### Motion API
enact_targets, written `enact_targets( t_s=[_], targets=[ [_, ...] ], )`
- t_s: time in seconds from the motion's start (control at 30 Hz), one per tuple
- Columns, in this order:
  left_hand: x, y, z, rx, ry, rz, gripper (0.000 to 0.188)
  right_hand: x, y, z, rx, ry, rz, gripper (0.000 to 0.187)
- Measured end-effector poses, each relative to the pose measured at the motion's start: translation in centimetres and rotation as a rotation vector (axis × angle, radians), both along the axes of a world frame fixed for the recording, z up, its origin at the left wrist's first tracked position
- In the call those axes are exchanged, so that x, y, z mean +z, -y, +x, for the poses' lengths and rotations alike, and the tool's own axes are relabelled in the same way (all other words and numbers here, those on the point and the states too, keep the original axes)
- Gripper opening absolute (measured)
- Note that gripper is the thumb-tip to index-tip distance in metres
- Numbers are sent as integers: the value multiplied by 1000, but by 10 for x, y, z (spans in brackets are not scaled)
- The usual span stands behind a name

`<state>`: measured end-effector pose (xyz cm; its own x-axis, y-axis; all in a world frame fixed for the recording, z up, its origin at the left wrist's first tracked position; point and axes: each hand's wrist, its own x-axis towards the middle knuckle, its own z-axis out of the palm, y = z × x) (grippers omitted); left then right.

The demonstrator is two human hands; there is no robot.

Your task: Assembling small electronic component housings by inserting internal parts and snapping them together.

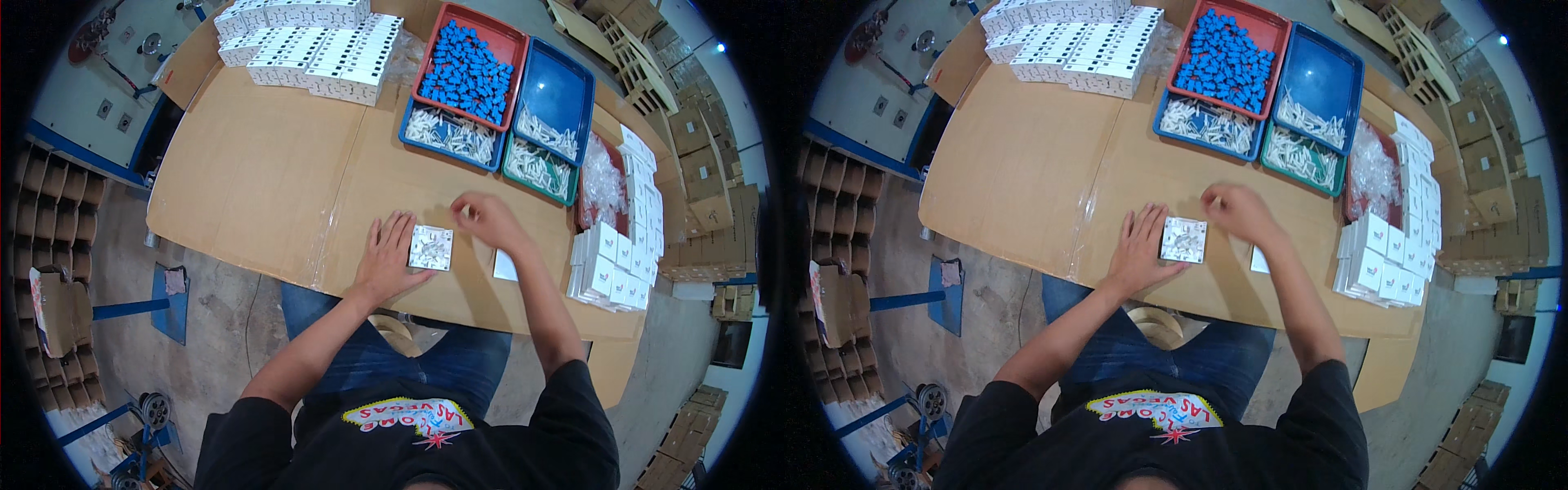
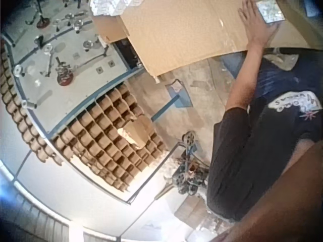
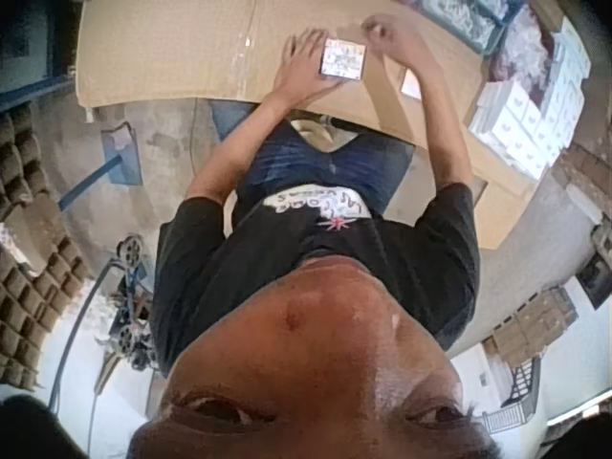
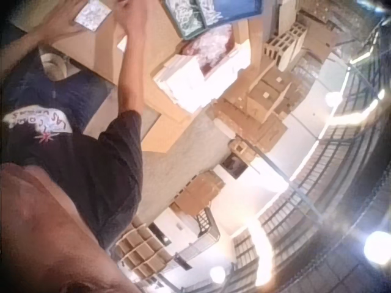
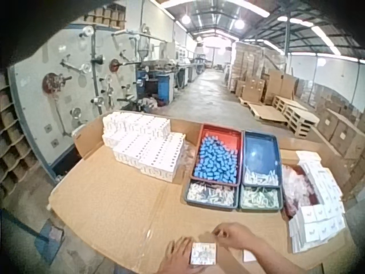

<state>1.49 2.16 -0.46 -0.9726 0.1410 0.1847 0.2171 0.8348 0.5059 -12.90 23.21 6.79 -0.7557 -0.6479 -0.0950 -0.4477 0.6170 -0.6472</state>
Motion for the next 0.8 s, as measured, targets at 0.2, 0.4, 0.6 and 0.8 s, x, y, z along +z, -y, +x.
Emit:
enact_targets(
  t_s=[0.2, 0.4, 0.6, 0.8],
  targets=[
    [9, 2, -2, 6, 89, -89, 102, 12, 22, -183, -286, -474, -212, 18],
    [10, 4, -4, -1, 97, -64, 98, 8, 46, -326, -529, -726, 21, 29],
    [12, 2, -7, -10, 140, -112, 96, -2, 40, -389, -539, -663, 159, 31],
    [11, 0, -7, -18, 119, -106, 94, -2, 26, -379, -629, -604, -143, 28]
  ],
)
